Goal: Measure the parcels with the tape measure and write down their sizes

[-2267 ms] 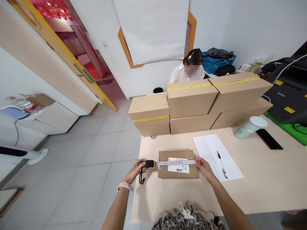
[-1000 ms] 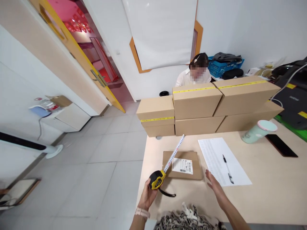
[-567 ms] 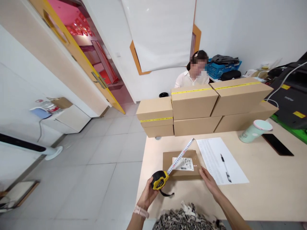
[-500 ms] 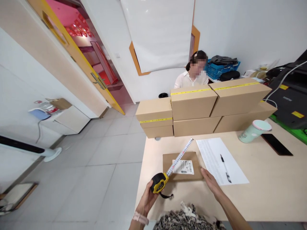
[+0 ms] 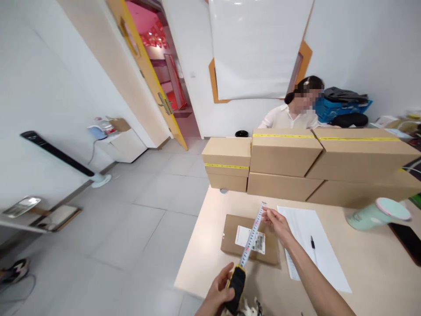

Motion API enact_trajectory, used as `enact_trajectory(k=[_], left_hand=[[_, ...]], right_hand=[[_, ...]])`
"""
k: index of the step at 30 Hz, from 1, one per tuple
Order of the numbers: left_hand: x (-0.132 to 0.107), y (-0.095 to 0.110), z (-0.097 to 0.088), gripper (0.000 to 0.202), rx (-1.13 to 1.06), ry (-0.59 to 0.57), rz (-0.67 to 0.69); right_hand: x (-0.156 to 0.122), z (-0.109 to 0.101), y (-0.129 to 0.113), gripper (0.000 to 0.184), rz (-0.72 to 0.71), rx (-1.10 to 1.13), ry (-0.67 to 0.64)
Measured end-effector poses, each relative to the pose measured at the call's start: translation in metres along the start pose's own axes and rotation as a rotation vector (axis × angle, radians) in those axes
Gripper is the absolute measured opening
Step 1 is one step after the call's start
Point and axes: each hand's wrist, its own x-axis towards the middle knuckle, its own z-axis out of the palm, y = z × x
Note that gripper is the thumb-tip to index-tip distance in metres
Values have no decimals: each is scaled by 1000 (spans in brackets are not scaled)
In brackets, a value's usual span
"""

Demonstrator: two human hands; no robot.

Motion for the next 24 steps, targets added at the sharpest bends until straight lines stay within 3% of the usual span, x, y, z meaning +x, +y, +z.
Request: enact_trajectory(k=[8, 13, 18, 24], left_hand=[[-21, -41, 41, 62, -87, 40, 6], [-27, -51, 66, 60, -122, 72, 34], [-6, -52, 82, 71, -121, 56, 59], [21, -41, 78, 61, -133, 64, 28]], right_hand=[[37, -4, 32, 52, -31, -198, -39], [51, -9, 33, 43, -40, -291, -199], [53, -4, 41, 28, -85, -370, -346], [58, -4, 58, 27, -96, -495, -303]])
